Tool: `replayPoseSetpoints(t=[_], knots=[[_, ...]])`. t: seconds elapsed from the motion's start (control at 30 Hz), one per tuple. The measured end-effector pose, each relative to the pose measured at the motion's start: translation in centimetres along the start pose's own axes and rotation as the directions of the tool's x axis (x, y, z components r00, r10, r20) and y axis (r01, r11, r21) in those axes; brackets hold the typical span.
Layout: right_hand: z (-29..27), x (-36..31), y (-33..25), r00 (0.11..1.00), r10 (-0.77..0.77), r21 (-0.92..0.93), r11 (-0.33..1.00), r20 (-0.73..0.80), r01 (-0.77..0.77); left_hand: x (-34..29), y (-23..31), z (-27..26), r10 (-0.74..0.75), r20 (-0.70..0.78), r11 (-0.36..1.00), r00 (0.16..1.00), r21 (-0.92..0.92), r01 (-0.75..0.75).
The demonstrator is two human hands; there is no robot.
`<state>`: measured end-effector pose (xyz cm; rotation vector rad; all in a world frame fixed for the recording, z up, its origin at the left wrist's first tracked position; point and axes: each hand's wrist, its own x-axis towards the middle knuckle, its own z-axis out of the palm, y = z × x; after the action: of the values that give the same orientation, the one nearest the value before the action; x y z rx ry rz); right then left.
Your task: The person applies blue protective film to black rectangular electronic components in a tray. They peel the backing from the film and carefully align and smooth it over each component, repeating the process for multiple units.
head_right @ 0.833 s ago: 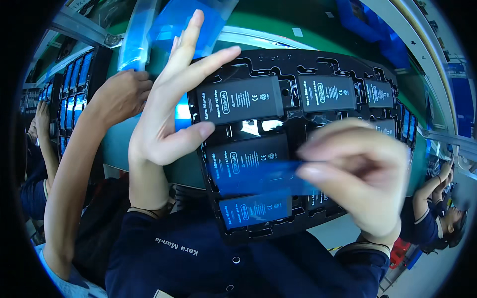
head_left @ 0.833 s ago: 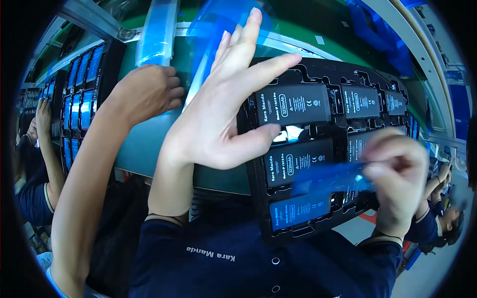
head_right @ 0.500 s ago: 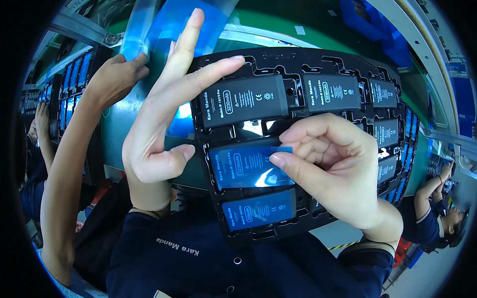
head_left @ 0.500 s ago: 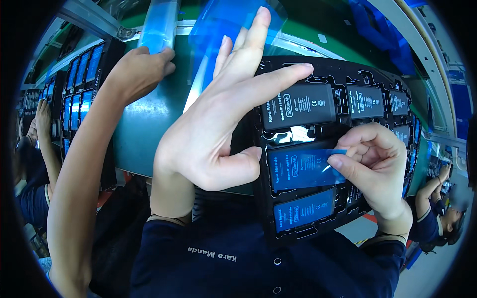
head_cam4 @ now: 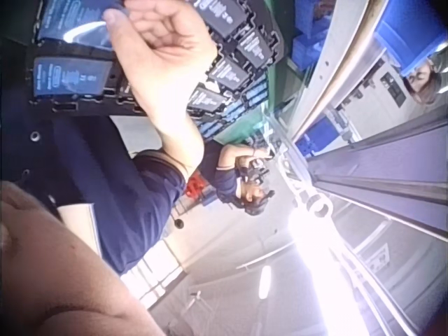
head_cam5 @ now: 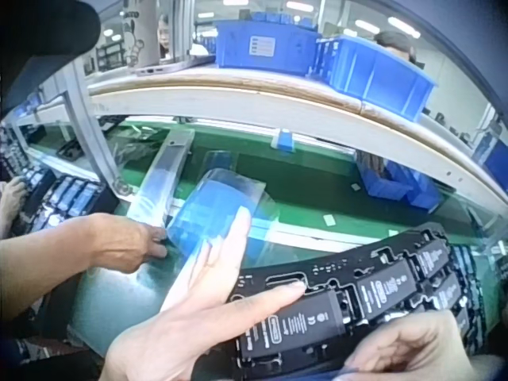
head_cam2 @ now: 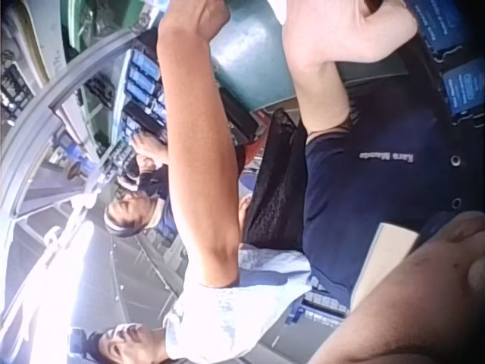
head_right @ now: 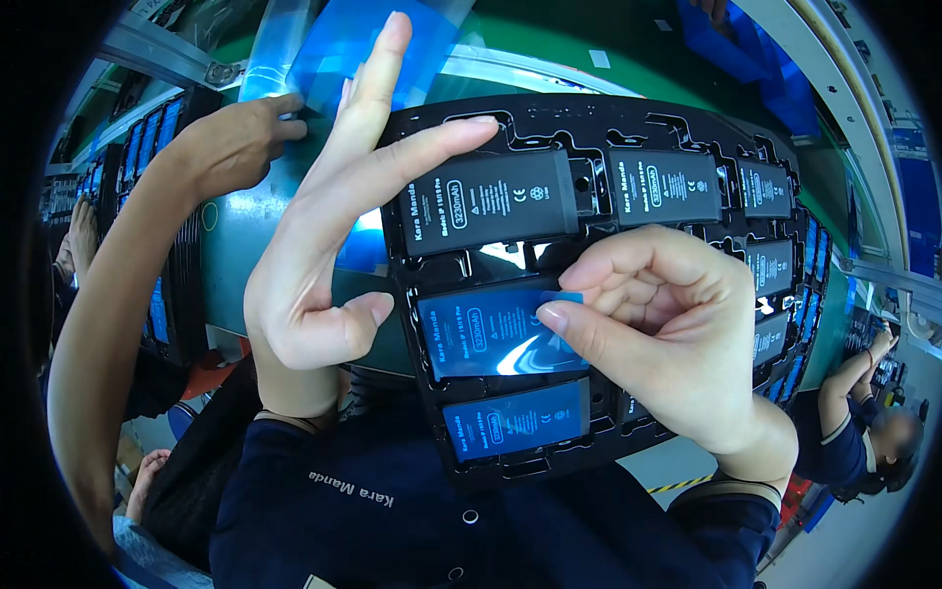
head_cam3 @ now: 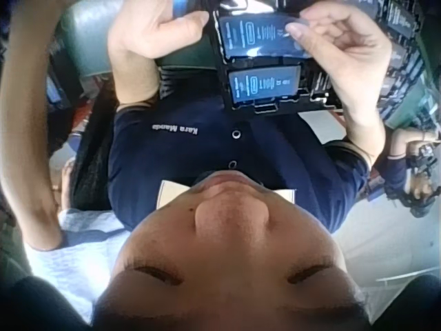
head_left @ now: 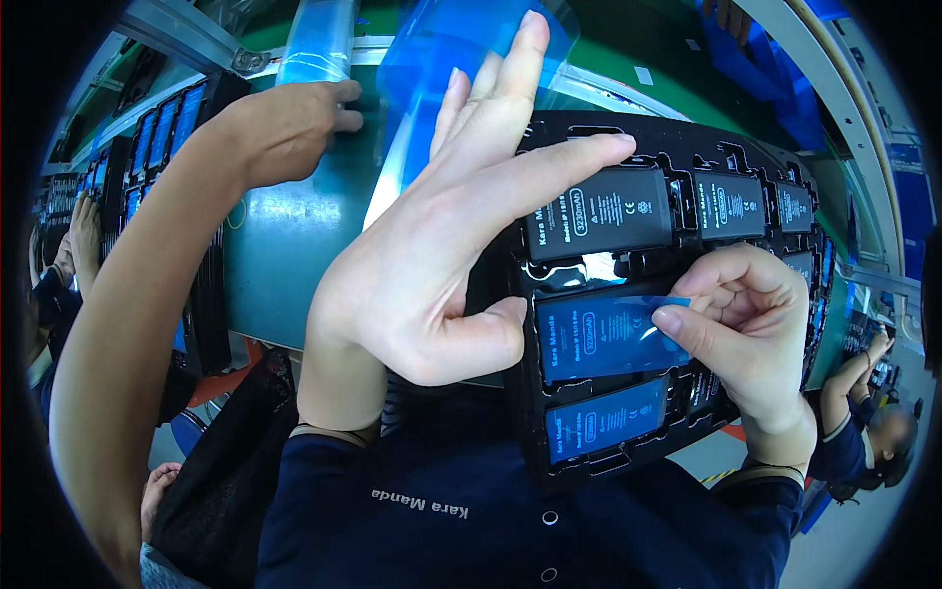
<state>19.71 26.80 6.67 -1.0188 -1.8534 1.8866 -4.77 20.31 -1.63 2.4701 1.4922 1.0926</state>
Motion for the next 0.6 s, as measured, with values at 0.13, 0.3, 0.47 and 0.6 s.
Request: replayPoseSetpoints(t=[0.13, 0.3, 0.47, 0.6], knots=[[0.0, 0.0, 0.0, 1.0, 0.006, 0.002, 1.0, 0.004, -0.006, 0.5, -0.2, -0.3, 0.07, 0.049, 0.996, 0.996, 0.054, -0.072], [0.1, 0.1, -0.1, 1.0, -0.009, -0.013, 1.0, 0.013, 0.009, 0.3, -0.1, -0.4, 0.087, 0.054, 0.991, 0.995, 0.094, -0.091], [0.3, -0.1, 0.5, 1.0, -0.012, 0.0, 1.0, -0.019, 0.012, 0.0, 0.6, 0.0, 0.059, -0.004, 0.993, 0.998, 0.102, -0.059], [0.4, 0.3, 0.2, 0.998, -0.058, -0.134, 0.989, 0.034, 0.062, -0.5, 1.1, -0.5, -0.02, -0.052, 0.995, 0.998, 0.098, 0.025]])
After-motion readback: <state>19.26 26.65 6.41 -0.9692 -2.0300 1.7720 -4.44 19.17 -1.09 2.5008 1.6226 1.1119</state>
